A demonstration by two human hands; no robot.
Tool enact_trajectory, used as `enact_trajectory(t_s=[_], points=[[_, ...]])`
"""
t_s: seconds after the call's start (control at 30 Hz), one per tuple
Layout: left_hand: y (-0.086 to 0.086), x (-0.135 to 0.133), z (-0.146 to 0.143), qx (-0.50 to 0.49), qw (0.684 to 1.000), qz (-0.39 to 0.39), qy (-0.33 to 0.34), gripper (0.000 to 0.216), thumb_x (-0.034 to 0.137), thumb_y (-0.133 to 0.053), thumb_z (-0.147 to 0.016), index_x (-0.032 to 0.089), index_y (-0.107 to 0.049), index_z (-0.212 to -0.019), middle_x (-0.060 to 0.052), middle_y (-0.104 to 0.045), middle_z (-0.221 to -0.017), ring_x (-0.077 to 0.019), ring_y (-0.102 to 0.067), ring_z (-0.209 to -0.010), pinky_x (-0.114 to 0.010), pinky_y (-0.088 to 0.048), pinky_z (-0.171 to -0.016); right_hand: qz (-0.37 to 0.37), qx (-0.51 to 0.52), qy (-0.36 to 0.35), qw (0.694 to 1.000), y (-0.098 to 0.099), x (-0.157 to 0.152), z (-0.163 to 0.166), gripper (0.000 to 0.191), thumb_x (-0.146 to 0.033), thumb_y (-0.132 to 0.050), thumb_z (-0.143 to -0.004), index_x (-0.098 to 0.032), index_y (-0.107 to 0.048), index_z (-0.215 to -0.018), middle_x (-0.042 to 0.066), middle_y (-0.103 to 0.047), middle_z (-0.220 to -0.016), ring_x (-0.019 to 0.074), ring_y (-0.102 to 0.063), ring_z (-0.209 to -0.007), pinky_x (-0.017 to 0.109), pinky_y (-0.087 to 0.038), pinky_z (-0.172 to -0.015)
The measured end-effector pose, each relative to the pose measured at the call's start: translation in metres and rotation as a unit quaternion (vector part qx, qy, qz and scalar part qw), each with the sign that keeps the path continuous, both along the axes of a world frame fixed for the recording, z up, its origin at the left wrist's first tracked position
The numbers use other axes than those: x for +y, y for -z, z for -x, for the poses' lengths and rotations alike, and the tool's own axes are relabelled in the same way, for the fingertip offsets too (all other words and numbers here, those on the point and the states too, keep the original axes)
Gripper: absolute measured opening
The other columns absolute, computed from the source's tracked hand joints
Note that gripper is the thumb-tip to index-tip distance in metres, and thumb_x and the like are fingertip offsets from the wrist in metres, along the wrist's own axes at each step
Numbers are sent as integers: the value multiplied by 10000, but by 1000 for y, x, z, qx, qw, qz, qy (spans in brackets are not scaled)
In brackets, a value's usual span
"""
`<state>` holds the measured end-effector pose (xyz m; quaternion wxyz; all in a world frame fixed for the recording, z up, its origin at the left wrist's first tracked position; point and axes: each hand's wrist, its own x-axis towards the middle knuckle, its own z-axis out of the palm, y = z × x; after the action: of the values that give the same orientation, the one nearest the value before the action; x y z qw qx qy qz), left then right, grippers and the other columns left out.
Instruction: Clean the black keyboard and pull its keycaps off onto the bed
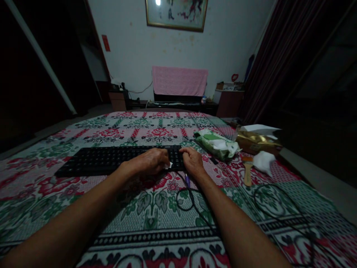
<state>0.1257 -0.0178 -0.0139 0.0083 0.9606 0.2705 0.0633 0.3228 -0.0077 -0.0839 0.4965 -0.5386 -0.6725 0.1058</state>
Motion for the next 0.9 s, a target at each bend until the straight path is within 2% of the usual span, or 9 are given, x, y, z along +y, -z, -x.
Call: enact_trajectory(t_s=[0.23, 0.43, 0.7, 0.9], points=[[-1, 4, 7, -12, 999, -23, -42, 281, 102, -447, -736, 179, -695, -844, -74, -607, -838, -160, -568, -728, -248, -426, -646, -6, 4, -2, 1000, 0, 0, 0, 262, -168, -406, -712, -205, -656, -778, 26, -642, -858, 175, -591, -853, 325, -446, -815], [-2, 5, 9, -10, 1000, -4, 5, 266, 103, -470, -719, 178, -698, -833, -59, -621, -791, -158, -572, -726, -248, -434, -666, -13, 3, -5, 1000, 0, -1, 1, 248, -167, -422, -712, -210, -658, -777, 25, -645, -850, 174, -596, -842, 329, -451, -808], [-1, 3, 5, -6, 998, -33, -59, 295, 83, -429, -735, 160, -694, -841, -77, -601, -815, -148, -566, -714, -231, -433, -629, -11, -6, 8, 1000, -1, -2, 3, 212, -181, -459, -710, -205, -655, -786, 27, -639, -853, 166, -598, -828, 323, -461, -799], [0, 3, 6, -5, 998, -35, -56, 284, 86, -434, -732, 172, -687, -830, -68, -589, -807, -146, -556, -696, -233, -423, -618, -12, -8, 8, 1000, -1, -3, 3, 207, -178, -461, -707, -209, -654, -776, 26, -639, -852, 170, -598, -835, 327, -463, -798]])
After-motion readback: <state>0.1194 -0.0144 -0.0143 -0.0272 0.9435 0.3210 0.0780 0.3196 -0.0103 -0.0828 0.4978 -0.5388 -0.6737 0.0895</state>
